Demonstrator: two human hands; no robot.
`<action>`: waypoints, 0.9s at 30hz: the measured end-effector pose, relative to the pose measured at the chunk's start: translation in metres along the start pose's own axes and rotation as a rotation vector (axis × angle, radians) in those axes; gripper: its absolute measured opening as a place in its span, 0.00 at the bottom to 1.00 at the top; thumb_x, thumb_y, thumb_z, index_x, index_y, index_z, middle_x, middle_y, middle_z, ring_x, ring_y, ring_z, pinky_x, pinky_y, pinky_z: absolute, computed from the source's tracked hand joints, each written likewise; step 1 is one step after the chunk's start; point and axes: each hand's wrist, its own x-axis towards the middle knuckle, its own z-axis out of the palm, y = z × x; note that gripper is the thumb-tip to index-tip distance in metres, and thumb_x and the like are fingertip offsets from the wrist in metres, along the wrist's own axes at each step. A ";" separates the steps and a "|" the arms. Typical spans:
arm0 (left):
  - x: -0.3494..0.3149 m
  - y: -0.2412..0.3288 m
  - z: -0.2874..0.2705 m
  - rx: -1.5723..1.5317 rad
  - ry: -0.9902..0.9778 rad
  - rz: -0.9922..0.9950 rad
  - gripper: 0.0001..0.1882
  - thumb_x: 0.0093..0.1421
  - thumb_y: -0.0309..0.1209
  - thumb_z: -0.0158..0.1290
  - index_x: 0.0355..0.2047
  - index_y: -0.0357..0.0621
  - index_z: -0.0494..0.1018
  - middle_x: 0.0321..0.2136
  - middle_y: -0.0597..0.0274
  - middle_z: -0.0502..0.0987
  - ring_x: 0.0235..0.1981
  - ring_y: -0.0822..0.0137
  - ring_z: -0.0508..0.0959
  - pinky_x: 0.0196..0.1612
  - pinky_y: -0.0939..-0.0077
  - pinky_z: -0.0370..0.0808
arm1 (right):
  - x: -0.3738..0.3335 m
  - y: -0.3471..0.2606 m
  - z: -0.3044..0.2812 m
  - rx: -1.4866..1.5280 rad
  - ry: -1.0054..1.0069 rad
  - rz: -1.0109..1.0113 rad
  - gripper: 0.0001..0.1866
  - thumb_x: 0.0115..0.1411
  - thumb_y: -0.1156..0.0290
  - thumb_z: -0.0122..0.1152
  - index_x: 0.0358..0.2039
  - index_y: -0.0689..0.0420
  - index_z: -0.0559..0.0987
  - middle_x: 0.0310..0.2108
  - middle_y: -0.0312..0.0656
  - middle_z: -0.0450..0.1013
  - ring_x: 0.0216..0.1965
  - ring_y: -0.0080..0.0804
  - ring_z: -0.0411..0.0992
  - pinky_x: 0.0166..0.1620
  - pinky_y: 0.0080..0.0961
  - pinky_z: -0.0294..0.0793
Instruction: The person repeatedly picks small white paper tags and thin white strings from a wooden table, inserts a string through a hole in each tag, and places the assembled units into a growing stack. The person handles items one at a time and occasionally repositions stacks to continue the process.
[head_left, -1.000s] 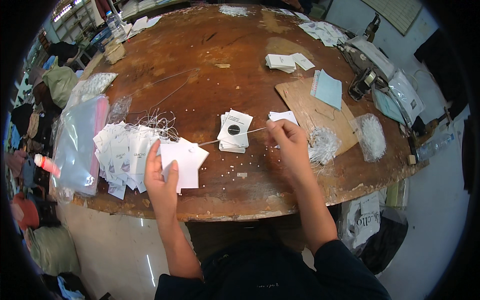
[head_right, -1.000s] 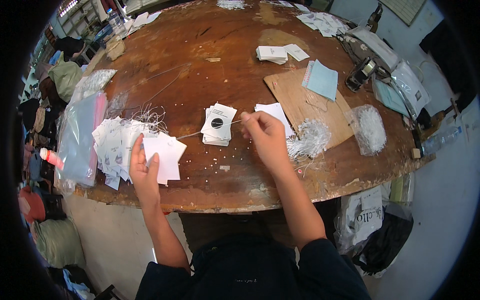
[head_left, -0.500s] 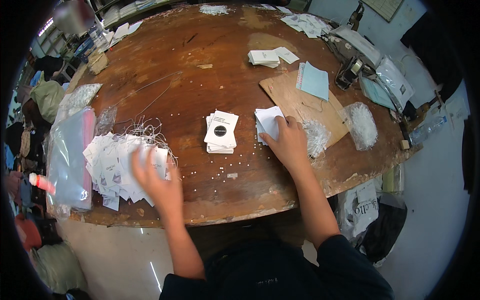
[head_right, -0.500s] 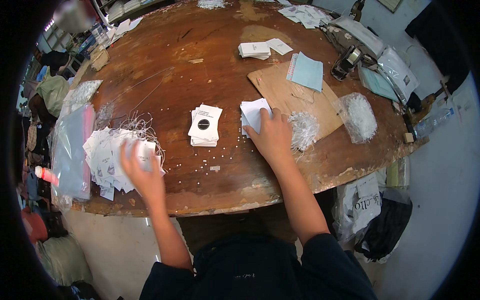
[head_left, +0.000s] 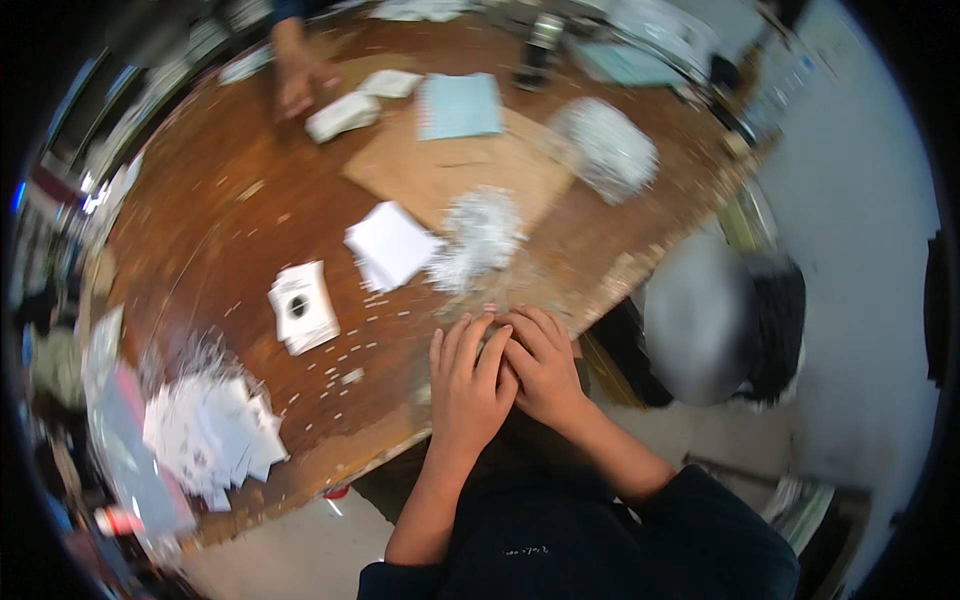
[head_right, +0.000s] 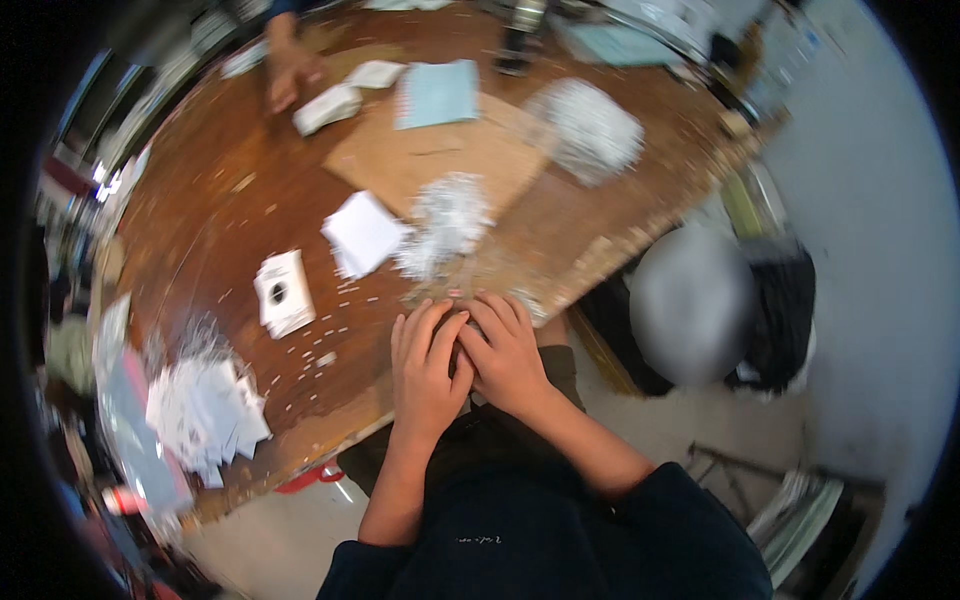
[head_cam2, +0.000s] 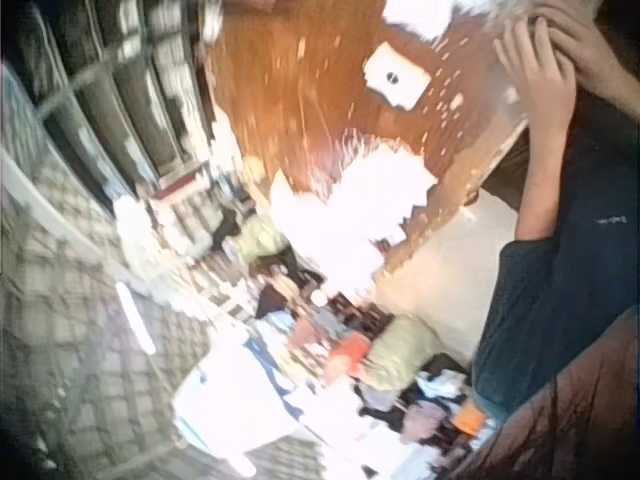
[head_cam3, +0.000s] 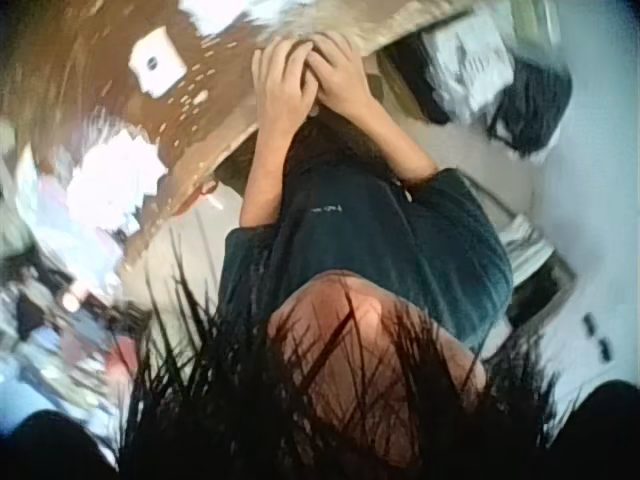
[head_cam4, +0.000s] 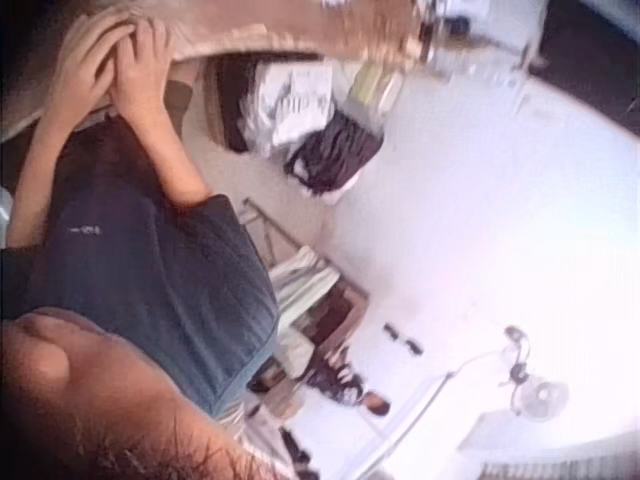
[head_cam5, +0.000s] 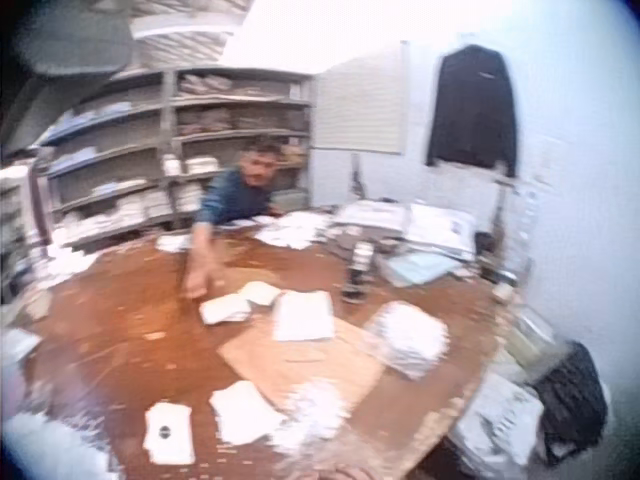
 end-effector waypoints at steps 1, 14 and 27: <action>0.004 0.010 0.012 -0.032 -0.051 0.057 0.21 0.59 0.30 0.56 0.55 0.46 0.74 0.57 0.53 0.72 0.61 0.46 0.69 0.66 0.40 0.59 | -0.014 0.009 -0.012 0.002 0.051 0.031 0.21 0.49 0.72 0.66 0.45 0.60 0.78 0.52 0.48 0.72 0.56 0.53 0.69 0.58 0.53 0.65; 0.104 0.128 0.194 0.174 -0.268 0.501 0.19 0.60 0.37 0.60 0.51 0.52 0.76 0.60 0.56 0.69 0.66 0.46 0.63 0.66 0.36 0.57 | -0.245 0.248 -0.105 -0.255 0.168 0.991 0.11 0.59 0.73 0.61 0.41 0.64 0.80 0.42 0.54 0.76 0.46 0.55 0.74 0.47 0.47 0.73; 0.151 0.151 0.248 0.240 -0.303 0.469 0.21 0.57 0.39 0.61 0.51 0.53 0.76 0.61 0.60 0.69 0.69 0.49 0.60 0.66 0.30 0.55 | -0.273 0.416 -0.107 -0.540 0.292 0.931 0.29 0.57 0.84 0.54 0.60 0.69 0.67 0.61 0.63 0.65 0.58 0.63 0.68 0.60 0.44 0.69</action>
